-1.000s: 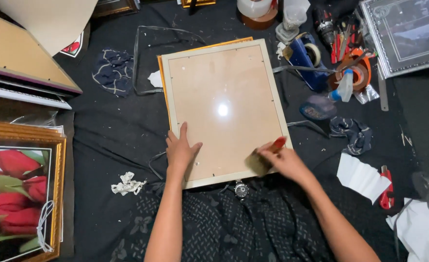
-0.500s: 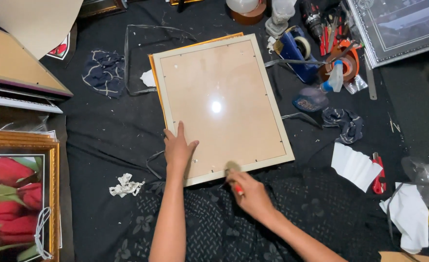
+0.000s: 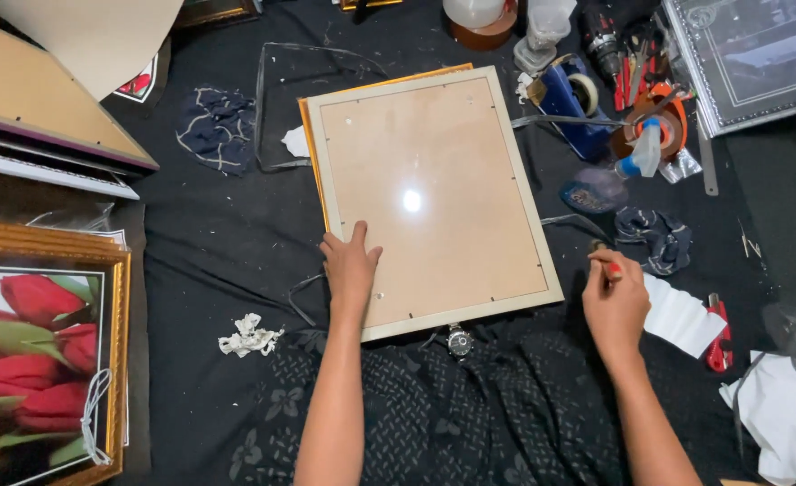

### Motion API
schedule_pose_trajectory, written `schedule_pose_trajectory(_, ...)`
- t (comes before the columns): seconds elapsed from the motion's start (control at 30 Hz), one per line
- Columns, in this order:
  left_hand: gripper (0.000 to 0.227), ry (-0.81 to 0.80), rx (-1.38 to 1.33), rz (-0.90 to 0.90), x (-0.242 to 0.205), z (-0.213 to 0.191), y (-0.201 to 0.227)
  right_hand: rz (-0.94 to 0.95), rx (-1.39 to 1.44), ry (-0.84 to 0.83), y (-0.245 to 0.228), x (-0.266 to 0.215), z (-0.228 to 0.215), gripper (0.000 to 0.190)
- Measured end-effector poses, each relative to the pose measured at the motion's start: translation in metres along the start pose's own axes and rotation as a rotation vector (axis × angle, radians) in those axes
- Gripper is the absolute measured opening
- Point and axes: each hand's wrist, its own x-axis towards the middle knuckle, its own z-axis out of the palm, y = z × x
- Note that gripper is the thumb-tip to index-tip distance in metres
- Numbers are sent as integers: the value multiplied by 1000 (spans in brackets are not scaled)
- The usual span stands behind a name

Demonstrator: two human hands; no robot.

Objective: Brushing the front and back of a picture frame with a small brush to clean it.

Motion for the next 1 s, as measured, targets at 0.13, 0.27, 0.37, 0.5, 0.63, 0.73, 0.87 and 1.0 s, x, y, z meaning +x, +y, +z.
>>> schedule_pose_trajectory(0.13, 52, -1, -15, -11, -1, -4, 0, -115, -16, -66, -33, -30, 43, 16)
schedule_pose_trajectory(0.27, 65, 7, -46, 0, -4, -17, 7, -377, 92, -497, -106, -96, 68, 31)
schedule_pose_trajectory(0.37, 75, -20, -79, -12, -4, -26, 4, -347, 349, -857, -168, -113, 42, 22)
schedule_pose_trajectory(0.5, 73, -65, -153, -49, -3, -39, 6, -202, 571, -948, -187, -87, 49, 16)
schedule_pose_trajectory(0.63, 72, -72, -140, -71, 1, -28, 6, 140, 476, -837, -155, -33, 69, 51)
schedule_pose_trajectory(0.73, 47, -38, -63, -67, 13, -6, -5, 321, 577, -565, -110, 18, 75, 54)
schedule_pose_trajectory(0.87, 46, -44, -112, -93, 18, -2, -7, -102, 215, -1, -56, 35, 101, 18)
schedule_pose_trajectory(1.0, 55, 104, -157, -85, 11, -38, 11, -532, 53, -596, -104, -51, 127, 52)
